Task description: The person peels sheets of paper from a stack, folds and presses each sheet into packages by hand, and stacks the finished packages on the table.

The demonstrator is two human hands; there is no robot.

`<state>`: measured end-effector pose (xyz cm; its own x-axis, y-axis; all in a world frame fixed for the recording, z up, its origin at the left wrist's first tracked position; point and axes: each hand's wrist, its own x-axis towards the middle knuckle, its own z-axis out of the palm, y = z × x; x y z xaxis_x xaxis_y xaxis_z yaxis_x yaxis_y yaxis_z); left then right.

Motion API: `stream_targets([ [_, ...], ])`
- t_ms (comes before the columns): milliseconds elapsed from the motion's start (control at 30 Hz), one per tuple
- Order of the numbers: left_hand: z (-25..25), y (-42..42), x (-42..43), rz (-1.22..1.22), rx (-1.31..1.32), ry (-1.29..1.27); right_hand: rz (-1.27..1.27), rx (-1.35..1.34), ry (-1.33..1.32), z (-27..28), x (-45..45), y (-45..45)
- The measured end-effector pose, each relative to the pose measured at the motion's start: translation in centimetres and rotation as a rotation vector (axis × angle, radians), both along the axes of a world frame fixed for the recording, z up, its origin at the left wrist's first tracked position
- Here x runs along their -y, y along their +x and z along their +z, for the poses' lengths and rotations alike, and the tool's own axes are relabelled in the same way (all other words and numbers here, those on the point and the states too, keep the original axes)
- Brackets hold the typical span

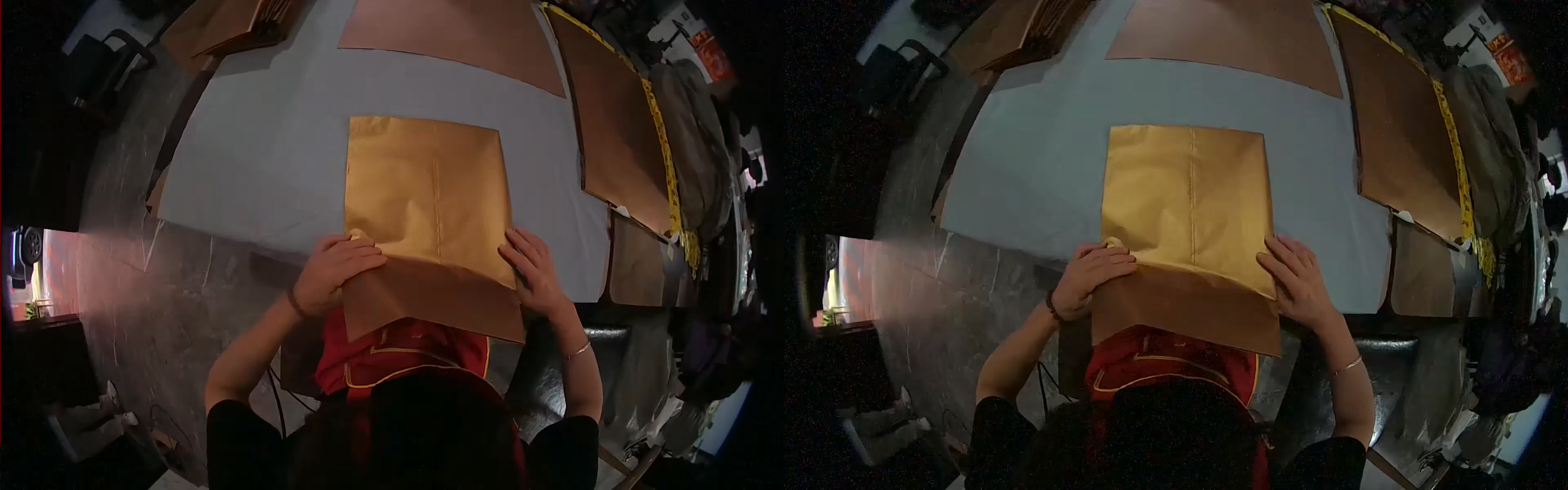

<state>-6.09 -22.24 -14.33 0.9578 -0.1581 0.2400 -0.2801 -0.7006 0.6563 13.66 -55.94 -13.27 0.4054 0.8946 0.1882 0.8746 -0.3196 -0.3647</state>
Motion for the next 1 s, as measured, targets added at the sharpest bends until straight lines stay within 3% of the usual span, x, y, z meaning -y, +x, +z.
stream_targets([
  [133,1.2,0.6,-0.6,-0.017,-0.102,-0.118,0.092,0.017,-0.059,0.3,-0.5,0.2],
  [467,2.5,2.2,-3.0,-0.182,-0.217,-0.001,0.129,-0.238,0.111,-1.8,-1.9,2.4],
  [533,3.0,3.5,-3.7,-0.256,-0.356,-0.327,0.109,-0.337,0.12,-1.9,-1.7,2.9],
  [567,3.2,3.8,-3.6,-0.256,-0.359,-0.326,0.108,-0.34,0.121,-1.6,-1.8,2.8],
  [633,3.5,4.8,-2.7,0.323,-0.638,-0.797,-0.274,-0.711,-0.044,-0.7,-2.2,2.3],
  [667,3.7,6.1,-2.3,0.331,-0.54,-0.889,-0.437,-0.913,0.018,-1.8,-1.7,2.1],
  [700,3.5,7.0,-2.8,0.327,-0.541,-0.889,-0.44,-0.912,0.018,-1.7,-2.2,1.9],
  [767,3.3,8.4,-4.0,0.443,-0.968,-0.934,-0.536,-0.902,0.353,-1.3,-3.9,1.1],
  [800,3.4,8.9,-3.9,0.48,-0.987,-0.984,-0.585,-0.849,0.342,-1.8,-4.1,0.8],
  [900,3.0,9.2,-4.2,0.497,-0.843,-0.953,-0.613,-0.686,0.246,-0.7,-4.4,0.3],
  [1000,2.2,8.5,-4.6,0.426,-0.773,-1.017,-0.603,-0.637,0.312,0.0,-5.1,0.1],
])
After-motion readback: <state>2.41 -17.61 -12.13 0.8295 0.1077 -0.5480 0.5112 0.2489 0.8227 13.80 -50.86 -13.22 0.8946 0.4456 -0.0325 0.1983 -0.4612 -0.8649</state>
